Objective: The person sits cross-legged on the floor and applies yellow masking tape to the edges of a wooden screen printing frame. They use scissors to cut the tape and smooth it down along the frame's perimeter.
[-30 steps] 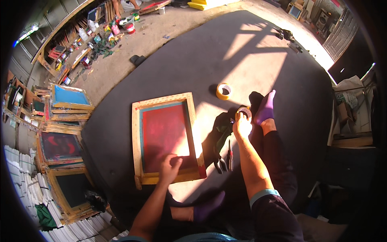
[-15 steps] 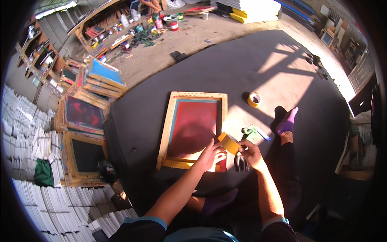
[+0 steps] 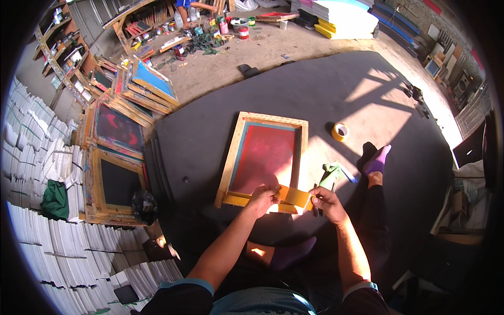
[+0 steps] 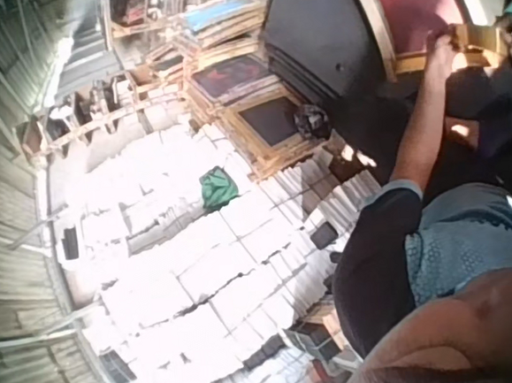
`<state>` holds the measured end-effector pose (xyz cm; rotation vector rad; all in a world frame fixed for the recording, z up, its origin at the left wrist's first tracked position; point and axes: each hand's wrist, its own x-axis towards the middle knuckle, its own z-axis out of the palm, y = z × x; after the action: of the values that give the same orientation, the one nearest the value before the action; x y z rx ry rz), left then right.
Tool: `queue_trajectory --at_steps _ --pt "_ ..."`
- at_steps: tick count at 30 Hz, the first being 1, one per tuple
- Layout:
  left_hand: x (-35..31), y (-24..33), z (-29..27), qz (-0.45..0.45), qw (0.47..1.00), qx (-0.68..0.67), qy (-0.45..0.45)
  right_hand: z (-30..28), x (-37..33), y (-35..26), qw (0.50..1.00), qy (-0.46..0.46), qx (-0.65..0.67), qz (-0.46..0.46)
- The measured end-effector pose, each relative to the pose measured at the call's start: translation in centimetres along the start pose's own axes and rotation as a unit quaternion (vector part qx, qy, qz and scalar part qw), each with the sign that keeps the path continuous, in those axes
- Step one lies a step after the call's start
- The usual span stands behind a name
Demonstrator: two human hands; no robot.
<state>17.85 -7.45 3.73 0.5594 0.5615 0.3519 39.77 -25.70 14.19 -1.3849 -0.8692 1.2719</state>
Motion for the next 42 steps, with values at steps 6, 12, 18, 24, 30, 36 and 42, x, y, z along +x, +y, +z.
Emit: queue_trajectory --at_steps 6,12,18,24,30,36,42 --pt "-1.8 1.3 0.0 -0.012 0.996 0.086 0.002 3.6 -0.8 -1.9 1.0 -0.013 0.002 -0.027" --pt "-2.7 1.0 0.1 -0.034 0.986 0.154 0.062 3.9 -0.8 -0.8 0.938 0.051 -0.314 -0.14" --pt "-3.5 -0.6 -2.3 -0.143 0.978 0.149 0.037 4.7 -1.4 0.5 0.991 -0.002 -0.114 -0.073" --pt "-4.2 -2.4 -3.9 -0.123 0.957 0.247 0.086 4.4 -2.9 4.7 0.977 0.008 -0.206 -0.055" --pt "-6.1 1.5 -6.4 -0.089 0.942 0.309 0.097 2.4 -4.3 8.0 0.873 0.028 -0.484 -0.059" --pt "-8.1 5.8 -9.9 -0.054 0.93 0.317 0.178 0.4 -4.7 9.0 0.837 0.047 -0.545 -0.015" --pt "-8.7 6.7 -12.4 -0.019 0.916 0.355 0.188 0.5 -4.0 6.8 0.947 0.035 -0.314 0.05"
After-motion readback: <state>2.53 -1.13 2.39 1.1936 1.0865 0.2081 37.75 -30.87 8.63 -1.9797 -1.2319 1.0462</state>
